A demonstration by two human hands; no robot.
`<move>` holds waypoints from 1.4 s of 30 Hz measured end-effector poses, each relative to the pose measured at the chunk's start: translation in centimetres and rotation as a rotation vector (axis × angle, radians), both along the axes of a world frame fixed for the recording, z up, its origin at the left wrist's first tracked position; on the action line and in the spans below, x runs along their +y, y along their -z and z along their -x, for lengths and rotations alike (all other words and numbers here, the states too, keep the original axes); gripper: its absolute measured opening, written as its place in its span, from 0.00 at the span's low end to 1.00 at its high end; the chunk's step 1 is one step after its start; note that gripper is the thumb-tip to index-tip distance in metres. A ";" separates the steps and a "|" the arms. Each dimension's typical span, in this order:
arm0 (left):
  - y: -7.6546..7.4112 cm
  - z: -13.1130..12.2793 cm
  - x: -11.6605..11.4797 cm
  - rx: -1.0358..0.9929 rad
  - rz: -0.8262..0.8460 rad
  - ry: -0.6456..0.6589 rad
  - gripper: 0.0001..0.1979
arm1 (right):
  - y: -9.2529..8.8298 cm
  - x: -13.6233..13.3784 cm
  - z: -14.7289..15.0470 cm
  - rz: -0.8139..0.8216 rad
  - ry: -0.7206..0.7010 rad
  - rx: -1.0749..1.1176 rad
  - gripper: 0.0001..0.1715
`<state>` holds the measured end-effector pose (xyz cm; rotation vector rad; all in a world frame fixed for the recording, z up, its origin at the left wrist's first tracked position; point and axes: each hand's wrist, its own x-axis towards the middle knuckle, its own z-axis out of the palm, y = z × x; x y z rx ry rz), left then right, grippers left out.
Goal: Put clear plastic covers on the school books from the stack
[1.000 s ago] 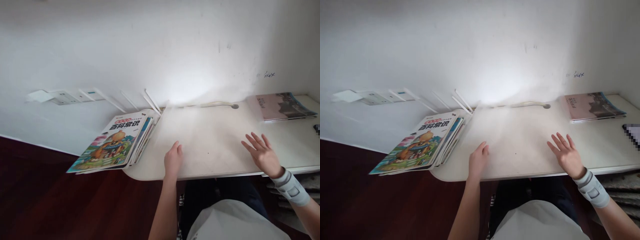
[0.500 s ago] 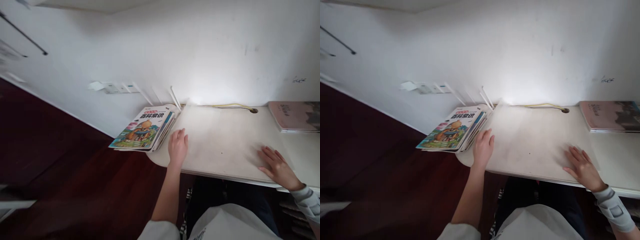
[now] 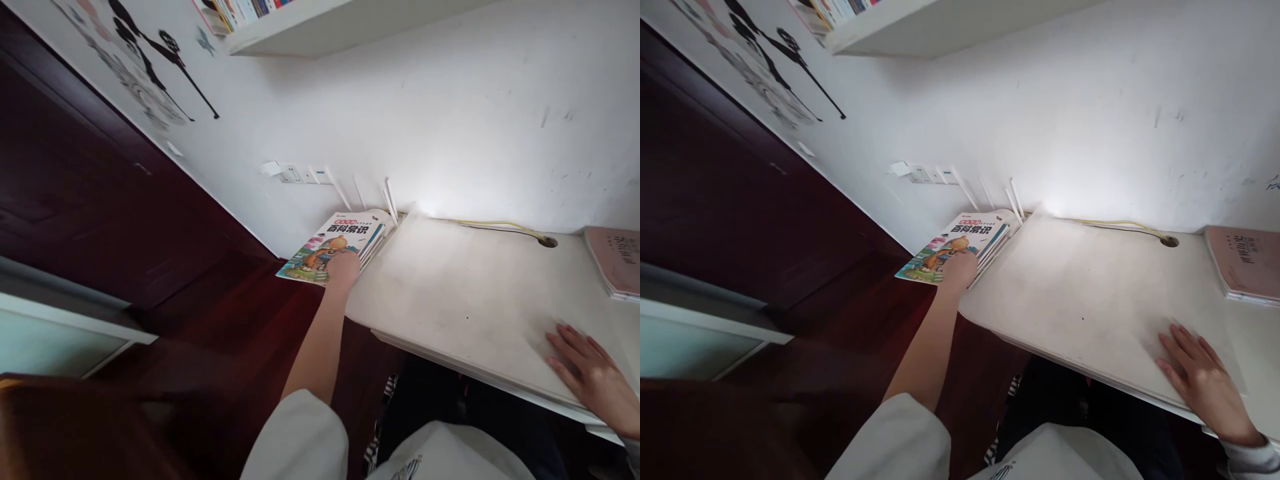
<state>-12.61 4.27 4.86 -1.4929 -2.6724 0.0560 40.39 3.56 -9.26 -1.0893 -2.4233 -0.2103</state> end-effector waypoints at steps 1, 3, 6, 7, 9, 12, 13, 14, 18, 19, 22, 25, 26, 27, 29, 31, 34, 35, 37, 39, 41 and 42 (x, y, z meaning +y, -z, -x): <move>-0.4 -0.2 0.0 0.010 0.024 0.001 0.21 | 0.0 0.0 0.0 0.001 0.002 0.003 0.29; -1.8 -0.3 0.0 0.043 0.064 0.001 0.19 | 0.0 0.0 0.1 0.003 0.007 -0.001 0.29; -5.4 0.3 -0.5 0.093 0.081 0.017 0.18 | -0.3 -0.2 0.3 0.004 0.014 -0.007 0.28; -7.0 0.5 -0.9 0.117 0.075 0.013 0.18 | -0.3 -0.2 0.4 0.005 0.016 -0.007 0.28; -10.2 0.5 -2.4 0.199 0.042 -0.040 0.18 | -0.4 -0.2 0.4 0.009 0.021 -0.002 0.28; -14.3 -0.9 -5.5 0.277 -0.081 -0.039 0.20 | -0.3 -0.2 0.4 0.022 0.022 0.005 0.28; -15.2 -1.6 -6.6 0.288 -0.145 -0.018 0.20 | -0.3 -0.2 0.4 0.026 0.023 0.005 0.28; -16.0 -2.2 -7.7 0.288 -0.227 0.007 0.20 | -0.3 -0.3 0.5 0.030 0.025 0.005 0.28; -16.4 -4.1 -9.4 -0.032 -0.680 0.150 0.24 | -1.1 -0.6 0.9 0.049 0.049 -0.002 0.26; -15.8 -4.4 -9.0 -0.195 -0.792 0.231 0.25 | -1.4 -0.7 1.1 0.056 0.057 -0.007 0.25; -12.4 -6.1 -6.4 -0.819 -0.956 0.465 0.29 | -2.2 -0.9 1.6 0.085 0.081 -0.026 0.24; -7.7 -9.1 -3.5 -1.355 -0.823 0.470 0.32 | -2.7 -1.1 1.9 0.123 0.097 -0.029 0.24; -6.0 -10.2 -2.8 -1.471 -0.731 0.456 0.34 | -2.8 -1.1 2.0 0.133 0.100 -0.025 0.24; -4.5 -11.2 -2.1 -1.549 -0.651 0.437 0.35 | -2.9 -1.1 2.0 0.142 0.104 -0.022 0.24; -1.6 -12.5 -1.1 -1.628 -0.531 0.389 0.37 | -3.0 -1.2 2.1 0.155 0.112 -0.020 0.23; 0.7 -13.0 -0.3 -1.645 -0.439 0.337 0.40 | -3.2 -1.2 2.2 0.160 0.116 -0.025 0.23; 3.0 -12.6 0.6 -1.645 -0.350 0.288 0.42 | -3.4 -1.3 2.4 0.157 0.117 -0.036 0.23; 3.6 -12.3 0.8 -1.652 -0.340 0.279 0.43 | -3.4 -1.3 2.4 0.157 0.119 -0.039 0.23; 4.4 -11.8 1.0 -1.683 -0.344 0.264 0.42 | -3.5 -1.3 2.5 0.161 0.125 -0.042 0.23; 4.9 -11.4 1.0 -1.712 -0.361 0.248 0.42 | -3.6 -1.3 2.6 0.162 0.131 -0.039 0.23; 5.2 -11.2 1.0 -1.722 -0.358 0.234 0.42 | -3.6 -1.4 2.6 0.154 0.126 -0.027 0.22; 5.4 -11.1 1.0 -1.719 -0.354 0.227 0.42 | -3.7 -1.4 2.6 0.146 0.122 -0.017 0.22</move>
